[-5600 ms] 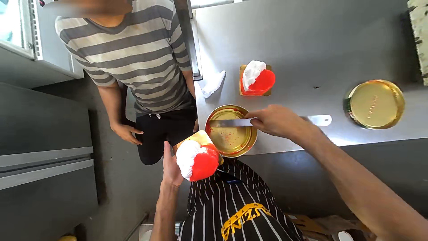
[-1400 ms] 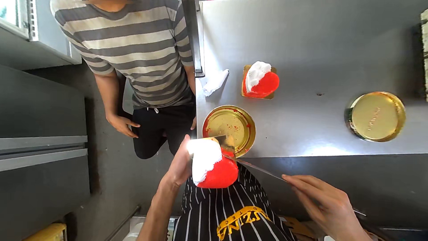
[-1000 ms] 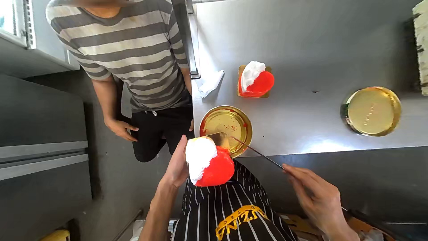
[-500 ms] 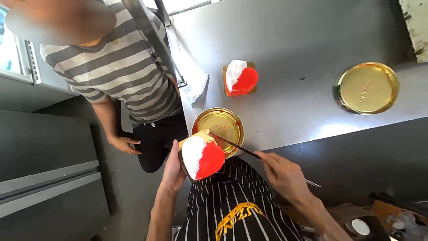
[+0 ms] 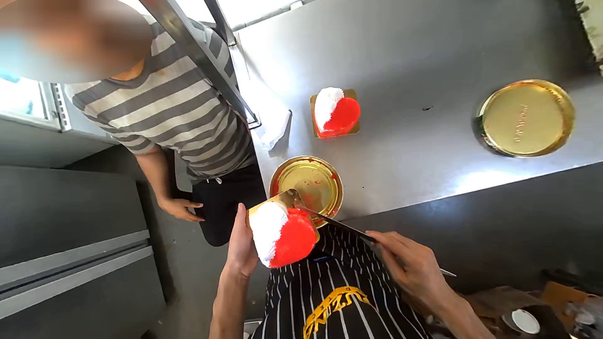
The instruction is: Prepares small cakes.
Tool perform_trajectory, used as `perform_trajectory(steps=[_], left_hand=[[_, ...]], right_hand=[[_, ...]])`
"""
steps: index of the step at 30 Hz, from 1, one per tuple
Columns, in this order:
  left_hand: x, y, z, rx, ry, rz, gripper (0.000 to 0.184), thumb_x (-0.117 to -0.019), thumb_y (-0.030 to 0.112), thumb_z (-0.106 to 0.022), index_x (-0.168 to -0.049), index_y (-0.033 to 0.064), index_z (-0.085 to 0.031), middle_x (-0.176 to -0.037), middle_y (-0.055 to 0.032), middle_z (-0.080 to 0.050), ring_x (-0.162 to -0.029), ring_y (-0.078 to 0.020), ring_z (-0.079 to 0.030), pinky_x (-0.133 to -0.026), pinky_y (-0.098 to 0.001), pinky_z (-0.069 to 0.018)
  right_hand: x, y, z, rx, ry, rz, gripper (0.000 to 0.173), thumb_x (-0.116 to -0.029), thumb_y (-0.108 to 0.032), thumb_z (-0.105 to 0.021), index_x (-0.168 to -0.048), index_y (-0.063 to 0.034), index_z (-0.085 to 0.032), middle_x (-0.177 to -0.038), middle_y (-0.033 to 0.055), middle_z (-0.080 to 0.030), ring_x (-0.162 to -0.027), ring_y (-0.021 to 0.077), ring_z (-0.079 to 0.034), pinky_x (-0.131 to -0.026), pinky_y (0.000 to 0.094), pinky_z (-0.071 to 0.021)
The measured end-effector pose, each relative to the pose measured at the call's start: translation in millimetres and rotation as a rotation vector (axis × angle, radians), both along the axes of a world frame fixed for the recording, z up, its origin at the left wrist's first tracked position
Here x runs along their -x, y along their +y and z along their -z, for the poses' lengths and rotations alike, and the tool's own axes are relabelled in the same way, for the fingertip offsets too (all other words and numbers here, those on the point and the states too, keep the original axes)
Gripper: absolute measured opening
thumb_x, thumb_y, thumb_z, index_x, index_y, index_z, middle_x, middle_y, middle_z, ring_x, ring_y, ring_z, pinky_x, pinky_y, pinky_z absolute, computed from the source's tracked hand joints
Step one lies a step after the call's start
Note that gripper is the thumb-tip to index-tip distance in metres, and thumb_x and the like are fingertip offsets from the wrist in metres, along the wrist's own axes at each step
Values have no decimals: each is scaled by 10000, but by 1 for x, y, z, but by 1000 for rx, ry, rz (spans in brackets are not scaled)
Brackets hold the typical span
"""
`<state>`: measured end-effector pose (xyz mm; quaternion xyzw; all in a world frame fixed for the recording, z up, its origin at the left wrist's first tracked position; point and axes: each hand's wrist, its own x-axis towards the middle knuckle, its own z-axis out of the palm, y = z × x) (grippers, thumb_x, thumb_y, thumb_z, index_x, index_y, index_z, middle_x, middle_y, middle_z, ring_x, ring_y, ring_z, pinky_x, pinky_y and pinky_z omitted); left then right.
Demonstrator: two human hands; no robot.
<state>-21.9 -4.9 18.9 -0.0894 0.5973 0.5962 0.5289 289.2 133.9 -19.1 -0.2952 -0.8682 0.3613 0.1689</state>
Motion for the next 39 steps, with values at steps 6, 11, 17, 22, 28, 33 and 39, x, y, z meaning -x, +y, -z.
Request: perform_trajectory(steps=[6, 11, 17, 22, 28, 33, 39], left_hand=[[-4, 1, 1, -25, -16, -14, 770, -1045, 636, -94, -1213, 125, -645, -1001, -85, -750, -910, -169, -738, -780, -368, -632], [-4, 1, 3, -9, -35, -63, 773, -1046, 636, -90, -1210, 111, -633, -992, -99, -743, -904, -180, -735, -769, -373, -629], [1, -7, 4, 25, -16, -73, 756, -1052, 626, -100, -1237, 111, -623, -991, -94, -743, -893, -179, -737, -757, -365, -631], [5, -11, 5, -3, -31, -59, 776, -1041, 648, -99, -1247, 116, -625, -1000, -99, -746, -894, -183, -740, -755, -374, -635], [9, -15, 3, 1, -69, -49, 780, -1024, 680, -101, -1222, 137, -626, -955, -80, -750, -851, -173, -743, -714, -365, -637], [14, -14, -3, -120, -158, 120, 864, -977, 754, -92, -1195, 134, -652, -953, -70, -756, -851, -153, -743, -715, -346, -636], [14, 2, -16, -173, -131, 315, 806, -978, 766, -147, -1199, 177, -650, -954, -21, -755, -829, -113, -734, -681, -304, -626]], right_hand=[[6, -10, 4, -35, -39, 8, 317, -1035, -193, -480, -1240, -174, -722, -922, 20, -709, -750, 115, -671, -635, 288, -562], [12, -12, 4, -91, -69, 48, 327, -1040, -192, -463, -1233, -157, -725, -903, 37, -708, -728, 144, -672, -605, 314, -556], [20, -6, 1, -93, -49, 121, 342, -1017, -172, -479, -1244, -106, -726, -921, 59, -718, -709, 150, -664, -593, 316, -551], [24, -4, -2, -94, -29, 31, 329, -1027, -168, -477, -1244, -150, -723, -931, 42, -713, -738, 128, -667, -619, 297, -556], [42, 12, -7, 75, -95, 227, 371, -989, -334, -568, -1221, -80, -706, -877, 34, -731, -696, 114, -676, -615, 337, -571], [91, 30, -33, 507, -34, 174, 338, -872, -303, -785, -1127, -106, -682, -703, -39, -649, -562, 40, -577, -517, 232, -492], [137, 32, -46, 956, 119, 47, 131, -930, -231, -682, -985, -128, -743, -581, -78, -551, -421, -17, -404, -392, 150, -343]])
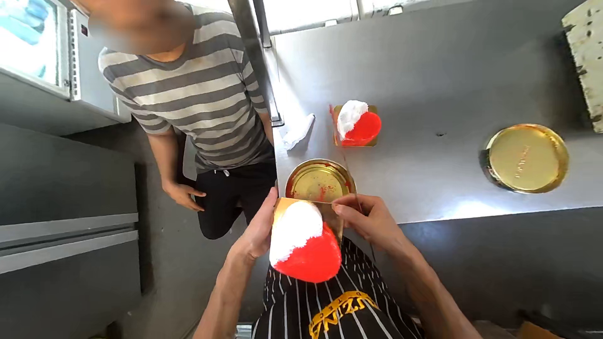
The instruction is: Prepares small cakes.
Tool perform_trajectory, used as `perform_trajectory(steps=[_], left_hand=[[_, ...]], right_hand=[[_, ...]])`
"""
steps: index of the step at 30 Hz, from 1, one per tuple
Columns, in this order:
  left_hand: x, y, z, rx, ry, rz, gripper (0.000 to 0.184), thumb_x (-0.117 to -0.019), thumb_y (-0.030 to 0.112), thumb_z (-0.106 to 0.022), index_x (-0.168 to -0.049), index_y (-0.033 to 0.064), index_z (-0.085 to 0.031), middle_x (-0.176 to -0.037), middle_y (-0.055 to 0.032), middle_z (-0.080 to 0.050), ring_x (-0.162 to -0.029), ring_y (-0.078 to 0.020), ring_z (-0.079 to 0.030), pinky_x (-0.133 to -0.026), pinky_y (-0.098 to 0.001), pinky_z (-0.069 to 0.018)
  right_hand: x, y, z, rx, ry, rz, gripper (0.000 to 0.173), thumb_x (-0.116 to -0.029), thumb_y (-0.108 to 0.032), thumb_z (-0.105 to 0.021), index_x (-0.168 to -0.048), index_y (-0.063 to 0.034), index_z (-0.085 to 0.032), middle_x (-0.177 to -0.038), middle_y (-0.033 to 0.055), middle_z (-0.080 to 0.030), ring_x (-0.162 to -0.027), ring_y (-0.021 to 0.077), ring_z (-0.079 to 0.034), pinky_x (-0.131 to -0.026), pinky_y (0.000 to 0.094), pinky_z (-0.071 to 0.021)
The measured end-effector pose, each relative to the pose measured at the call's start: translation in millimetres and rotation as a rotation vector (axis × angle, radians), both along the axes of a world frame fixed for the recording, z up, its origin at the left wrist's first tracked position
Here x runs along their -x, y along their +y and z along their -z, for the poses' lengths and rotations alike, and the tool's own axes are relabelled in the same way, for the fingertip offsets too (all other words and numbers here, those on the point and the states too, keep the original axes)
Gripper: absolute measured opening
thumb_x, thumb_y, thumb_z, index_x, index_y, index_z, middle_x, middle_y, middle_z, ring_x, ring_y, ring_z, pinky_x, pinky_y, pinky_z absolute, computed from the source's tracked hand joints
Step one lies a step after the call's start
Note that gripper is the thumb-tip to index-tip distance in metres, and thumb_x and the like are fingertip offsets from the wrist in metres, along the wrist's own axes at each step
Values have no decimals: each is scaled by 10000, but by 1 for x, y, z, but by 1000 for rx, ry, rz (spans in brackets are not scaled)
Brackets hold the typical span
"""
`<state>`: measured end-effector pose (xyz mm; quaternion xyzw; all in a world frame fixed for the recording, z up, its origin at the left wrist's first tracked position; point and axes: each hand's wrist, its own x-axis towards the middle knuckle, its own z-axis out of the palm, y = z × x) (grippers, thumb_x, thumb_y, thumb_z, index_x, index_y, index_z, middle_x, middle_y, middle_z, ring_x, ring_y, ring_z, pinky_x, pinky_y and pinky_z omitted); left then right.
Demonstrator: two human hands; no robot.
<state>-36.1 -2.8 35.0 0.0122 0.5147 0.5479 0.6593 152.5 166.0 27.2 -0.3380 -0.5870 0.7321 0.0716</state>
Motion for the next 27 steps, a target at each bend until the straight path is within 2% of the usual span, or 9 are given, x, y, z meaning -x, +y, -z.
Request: perform_trajectory(steps=[3, 6, 9, 13, 16, 19, 20, 22, 27], left_hand=[[1, 3, -2, -23, 0, 30, 858, -940, 819, -166, -1205, 169, -661, -955, -26, -755, -820, -115, -734, -676, -305, -625], [2, 0, -5, -87, -17, -16, 943, -885, 880, -175, -1148, 144, -703, -926, -43, -759, -796, -120, -736, -663, -308, -622], [-1, -3, -4, -177, -97, -193, 962, -820, 927, -303, -1185, 135, -710, -988, -66, -759, -862, -149, -739, -721, -342, -625], [-22, 5, -1, -239, -179, -508, 993, -877, 886, -200, -1277, 115, -680, -1116, -100, -740, -1003, -184, -723, -828, -375, -612], [-29, 7, 3, -334, -271, -611, 1038, -881, 881, -122, -1389, 121, -614, -1273, -119, -684, -1157, -207, -669, -948, -401, -570], [-35, 13, 0, -283, -270, -740, 895, -902, 859, -203, -1210, 175, -691, -1120, -82, -733, -1043, -200, -710, -873, -427, -599], [-38, 13, 1, -269, -263, -749, 879, -894, 868, -211, -1186, 190, -688, -1098, -72, -736, -1026, -199, -714, -857, -433, -603], [-42, 14, 2, -249, -258, -764, 875, -895, 867, -204, -1183, 197, -687, -1088, -72, -741, -1016, -205, -719, -842, -443, -608], [-44, 17, 4, -153, -215, -866, 758, -992, 741, -176, -1167, 185, -659, -1042, -68, -738, -968, -201, -726, -786, -439, -620]], right_hand=[[-2, 0, 1, 73, 28, 5, 126, -944, -219, -653, -895, -141, -740, -545, -75, -535, -402, -27, -380, -382, 140, -320], [-5, -3, 3, 105, 69, 52, 120, -950, -215, -646, -921, -153, -744, -545, -64, -541, -391, -31, -378, -370, 132, -322], [-8, -12, 3, 102, 128, 153, 173, -992, -253, -611, -945, -154, -745, -504, -46, -475, -370, -13, -355, -360, 143, -317], [0, -28, 5, 90, 191, 347, 193, -1020, -234, -581, -926, -161, -733, -486, -66, -468, -367, -22, -367, -365, 140, -338], [2, -36, 11, 84, 198, 405, 211, -1028, -224, -552, -925, -170, -728, -476, -69, -459, -363, -20, -366, -364, 143, -337], [3, -44, 14, 108, 218, 444, 209, -1022, -211, -562, -909, -161, -730, -472, -58, -445, -369, -9, -366, -370, 153, -334], [4, -47, 16, 113, 224, 461, 202, -1017, -196, -562, -905, -157, -725, -467, -57, -442, -367, -6, -369, -370, 156, -335], [7, -52, 18, 117, 227, 481, 195, -1018, -186, -561, -915, -151, -722, -470, -53, -448, -367, -3, -373, -375, 159, -345], [6, -62, 26, 107, 219, 417, 174, -1014, -199, -582, -928, -139, -721, -484, -59, -478, -373, -11, -387, -376, 159, -357]])
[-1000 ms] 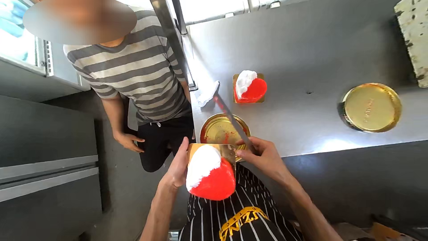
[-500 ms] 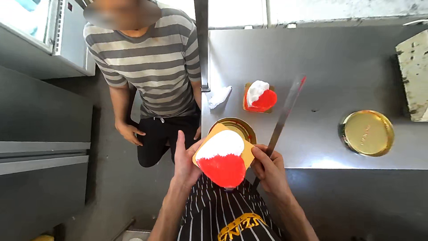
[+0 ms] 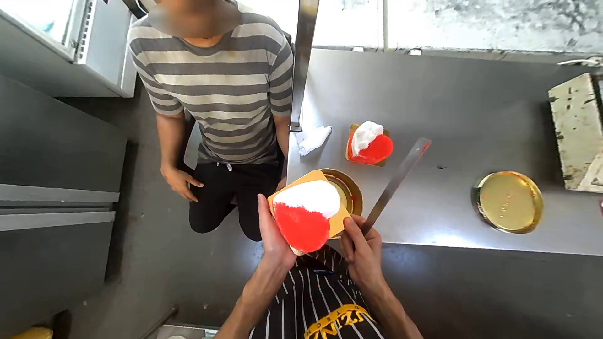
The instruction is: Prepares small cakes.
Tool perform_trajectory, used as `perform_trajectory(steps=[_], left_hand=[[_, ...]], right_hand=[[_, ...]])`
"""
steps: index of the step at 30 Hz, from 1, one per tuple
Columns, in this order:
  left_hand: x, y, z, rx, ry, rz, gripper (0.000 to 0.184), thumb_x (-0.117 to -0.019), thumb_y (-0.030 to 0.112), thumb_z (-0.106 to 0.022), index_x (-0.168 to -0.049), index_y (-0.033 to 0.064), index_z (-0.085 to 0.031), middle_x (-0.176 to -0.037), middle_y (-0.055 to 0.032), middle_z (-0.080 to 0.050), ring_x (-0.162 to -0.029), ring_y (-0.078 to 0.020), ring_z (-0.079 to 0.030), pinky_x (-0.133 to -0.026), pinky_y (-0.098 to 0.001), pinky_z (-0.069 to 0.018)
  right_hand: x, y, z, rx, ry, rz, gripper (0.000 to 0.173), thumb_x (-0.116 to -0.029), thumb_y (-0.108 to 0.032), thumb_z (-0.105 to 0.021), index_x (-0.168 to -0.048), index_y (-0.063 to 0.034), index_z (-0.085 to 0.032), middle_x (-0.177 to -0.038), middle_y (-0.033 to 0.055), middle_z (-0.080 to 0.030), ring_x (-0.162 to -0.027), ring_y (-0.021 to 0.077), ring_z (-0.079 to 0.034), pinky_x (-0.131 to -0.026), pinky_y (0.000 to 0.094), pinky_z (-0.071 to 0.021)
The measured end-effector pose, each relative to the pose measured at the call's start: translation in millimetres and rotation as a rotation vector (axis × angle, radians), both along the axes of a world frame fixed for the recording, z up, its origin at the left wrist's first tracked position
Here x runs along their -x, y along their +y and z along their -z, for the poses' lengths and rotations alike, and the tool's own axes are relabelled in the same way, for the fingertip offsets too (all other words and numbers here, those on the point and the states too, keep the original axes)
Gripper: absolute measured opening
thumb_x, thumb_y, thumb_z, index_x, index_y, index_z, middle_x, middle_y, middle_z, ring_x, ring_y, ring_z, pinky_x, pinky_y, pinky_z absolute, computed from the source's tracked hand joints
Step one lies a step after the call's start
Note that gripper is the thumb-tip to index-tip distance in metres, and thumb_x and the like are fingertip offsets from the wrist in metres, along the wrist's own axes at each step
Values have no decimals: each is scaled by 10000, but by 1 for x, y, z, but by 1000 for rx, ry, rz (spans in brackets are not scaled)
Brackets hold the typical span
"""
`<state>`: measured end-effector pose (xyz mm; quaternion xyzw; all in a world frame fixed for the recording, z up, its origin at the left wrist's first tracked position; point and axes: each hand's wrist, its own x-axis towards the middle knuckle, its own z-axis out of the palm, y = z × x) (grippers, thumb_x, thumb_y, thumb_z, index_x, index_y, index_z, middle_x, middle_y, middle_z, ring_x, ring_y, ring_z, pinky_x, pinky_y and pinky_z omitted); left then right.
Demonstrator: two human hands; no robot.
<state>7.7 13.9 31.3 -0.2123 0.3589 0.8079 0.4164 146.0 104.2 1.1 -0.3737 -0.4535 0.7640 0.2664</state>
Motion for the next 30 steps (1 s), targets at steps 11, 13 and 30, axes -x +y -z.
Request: perform_trajectory(steps=[11, 13, 30], left_hand=[[30, -62, 18, 140, 103, -118, 646, -1048, 630, -193, -1057, 187, -663, -932, -28, -740, -876, -146, -728, -728, -387, -626], [34, -75, 22, 155, 115, -150, 614, -1053, 602, -211, -1075, 188, -663, -948, -31, -737, -894, -155, -726, -746, -400, -625], [36, -95, 33, 145, 68, -214, 619, -1054, 590, -212, -1047, 168, -663, -932, -59, -736, -885, -183, -730, -741, -422, -625]], right_hand=[[-38, 58, 47, -600, -780, -115, 579, -920, -318, -761, -1368, -14, -556, -669, 67, -586, -508, 138, -503, -511, 346, -456], [-28, 56, 53, -573, -836, -211, 531, -953, -265, -737, -1393, -26, -561, -733, 154, -669, -557, 251, -594, -566, 478, -505], [-1, 84, 31, -1499, -698, -18, 513, -881, 14, -598, -1393, -8, -620, -738, 196, -694, -548, 360, -641, -470, 510, -459]])
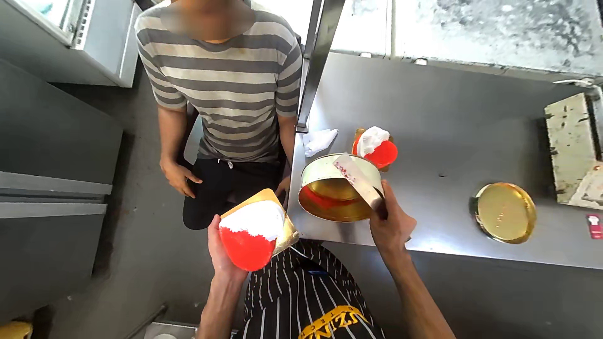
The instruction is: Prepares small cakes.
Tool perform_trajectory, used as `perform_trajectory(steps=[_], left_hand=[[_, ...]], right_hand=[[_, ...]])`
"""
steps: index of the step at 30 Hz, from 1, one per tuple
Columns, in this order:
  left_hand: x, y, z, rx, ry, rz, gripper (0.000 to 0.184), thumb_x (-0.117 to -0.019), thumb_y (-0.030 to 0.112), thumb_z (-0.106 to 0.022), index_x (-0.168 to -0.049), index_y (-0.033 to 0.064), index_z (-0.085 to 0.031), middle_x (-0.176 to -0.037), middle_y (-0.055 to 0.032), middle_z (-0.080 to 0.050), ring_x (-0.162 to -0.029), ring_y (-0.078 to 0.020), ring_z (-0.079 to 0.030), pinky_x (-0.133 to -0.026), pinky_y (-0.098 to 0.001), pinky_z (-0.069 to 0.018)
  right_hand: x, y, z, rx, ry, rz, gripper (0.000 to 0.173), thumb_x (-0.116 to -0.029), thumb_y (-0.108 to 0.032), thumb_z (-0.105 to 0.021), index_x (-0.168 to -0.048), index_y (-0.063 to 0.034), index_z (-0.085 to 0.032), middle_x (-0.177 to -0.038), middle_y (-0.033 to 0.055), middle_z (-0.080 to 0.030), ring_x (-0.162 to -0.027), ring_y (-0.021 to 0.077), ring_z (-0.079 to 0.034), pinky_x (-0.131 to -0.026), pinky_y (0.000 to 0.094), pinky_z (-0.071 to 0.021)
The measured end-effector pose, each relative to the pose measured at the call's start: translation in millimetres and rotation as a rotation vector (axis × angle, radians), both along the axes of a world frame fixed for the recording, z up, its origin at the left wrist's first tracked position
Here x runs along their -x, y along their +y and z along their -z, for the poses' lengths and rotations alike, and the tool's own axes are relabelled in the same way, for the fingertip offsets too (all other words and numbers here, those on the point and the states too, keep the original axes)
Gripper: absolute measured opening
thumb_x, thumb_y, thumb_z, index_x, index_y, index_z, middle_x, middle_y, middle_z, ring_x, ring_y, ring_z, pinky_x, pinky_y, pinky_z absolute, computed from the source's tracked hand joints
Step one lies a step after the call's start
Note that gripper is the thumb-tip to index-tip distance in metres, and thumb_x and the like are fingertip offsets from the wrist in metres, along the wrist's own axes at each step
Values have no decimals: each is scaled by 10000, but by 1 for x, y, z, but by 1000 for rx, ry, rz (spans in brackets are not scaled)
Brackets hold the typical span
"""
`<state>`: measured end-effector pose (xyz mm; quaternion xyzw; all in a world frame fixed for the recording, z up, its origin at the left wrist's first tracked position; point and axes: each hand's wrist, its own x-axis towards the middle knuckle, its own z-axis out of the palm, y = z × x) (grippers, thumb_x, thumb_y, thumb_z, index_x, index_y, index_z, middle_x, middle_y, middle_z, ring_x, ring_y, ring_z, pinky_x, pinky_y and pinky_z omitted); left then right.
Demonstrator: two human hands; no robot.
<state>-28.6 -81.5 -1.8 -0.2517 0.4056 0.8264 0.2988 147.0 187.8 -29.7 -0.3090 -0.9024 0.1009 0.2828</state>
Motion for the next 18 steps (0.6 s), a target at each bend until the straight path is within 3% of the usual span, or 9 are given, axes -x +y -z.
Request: perform_trajectory(steps=[6, 11, 14, 18], left_hand=[[2, 3, 1, -41, -11, 44, 603, -1059, 567, -233, -1012, 166, -680, -908, -57, -741, -866, -172, -734, -728, -404, -628], [4, 7, 12, -63, -25, 125, 558, -1060, 554, -281, -1024, 168, -682, -917, -54, -740, -864, -167, -733, -732, -398, -628], [6, 9, 25, -47, -72, 190, 559, -1056, 562, -286, -1082, 149, -663, -951, -83, -733, -888, -200, -729, -746, -430, -623], [4, 11, 36, -49, -132, 255, 586, -1052, 571, -278, -1050, 133, -667, -931, -96, -731, -868, -213, -728, -742, -437, -620]], right_hand=[[3, 2, -3, 23, -66, -45, 527, -884, 11, -610, -1409, -27, -614, -741, 185, -701, -534, 357, -642, -449, 501, -464], [6, 12, 2, 201, -218, -102, 570, -871, -13, -650, -1434, -93, -609, -677, 180, -668, -530, 382, -629, -472, 553, -466], [11, 19, 10, 278, -279, -120, 519, -894, -45, -666, -1407, -122, -638, -664, 175, -658, -541, 375, -629, -497, 560, -470], [12, 25, 14, 352, -326, -110, 463, -926, -122, -685, -1387, -111, -643, -679, 161, -655, -559, 359, -627, -520, 559, -478]])
